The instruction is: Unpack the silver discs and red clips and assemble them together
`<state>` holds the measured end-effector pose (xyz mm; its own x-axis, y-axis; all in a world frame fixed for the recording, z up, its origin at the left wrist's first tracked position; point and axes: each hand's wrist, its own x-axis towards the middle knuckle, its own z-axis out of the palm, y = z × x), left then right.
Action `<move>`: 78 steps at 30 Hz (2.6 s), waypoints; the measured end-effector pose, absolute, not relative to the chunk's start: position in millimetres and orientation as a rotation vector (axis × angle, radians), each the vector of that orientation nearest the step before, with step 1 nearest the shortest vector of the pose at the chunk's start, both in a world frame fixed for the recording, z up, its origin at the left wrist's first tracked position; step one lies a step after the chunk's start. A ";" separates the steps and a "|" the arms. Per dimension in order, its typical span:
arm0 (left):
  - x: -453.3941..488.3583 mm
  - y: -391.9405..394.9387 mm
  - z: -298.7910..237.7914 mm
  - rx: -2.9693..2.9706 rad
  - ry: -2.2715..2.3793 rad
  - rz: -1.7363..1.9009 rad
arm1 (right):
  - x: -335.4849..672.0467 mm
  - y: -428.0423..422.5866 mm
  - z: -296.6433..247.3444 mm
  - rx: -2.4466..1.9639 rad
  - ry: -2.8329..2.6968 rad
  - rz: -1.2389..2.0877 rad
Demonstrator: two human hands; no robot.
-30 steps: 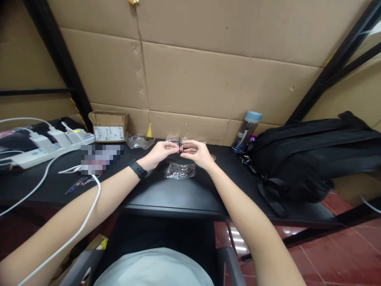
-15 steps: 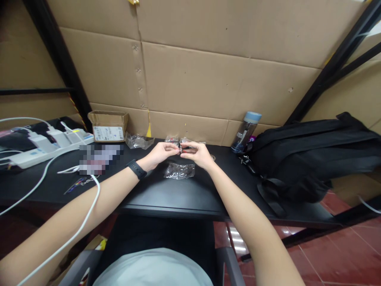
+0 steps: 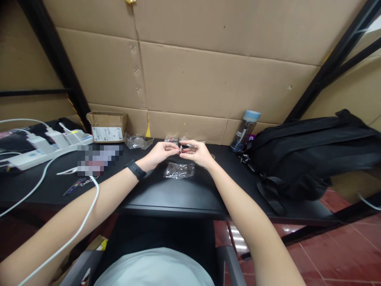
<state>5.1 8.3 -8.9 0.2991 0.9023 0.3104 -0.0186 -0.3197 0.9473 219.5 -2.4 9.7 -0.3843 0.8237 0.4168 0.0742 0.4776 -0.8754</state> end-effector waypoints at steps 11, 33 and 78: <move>0.0 3.8 -8.2 2.292 0.912 0.909 | 238.6 1.7 19.6 -0.811 -1.802 1.033; -2.1 -5.3 -9.1 2.740 0.850 0.434 | 255.8 3.4 21.9 -0.865 -2.050 1.231; -12.0 19.3 -14.3 2.027 0.534 0.680 | 252.9 7.2 15.8 -0.709 -2.084 1.195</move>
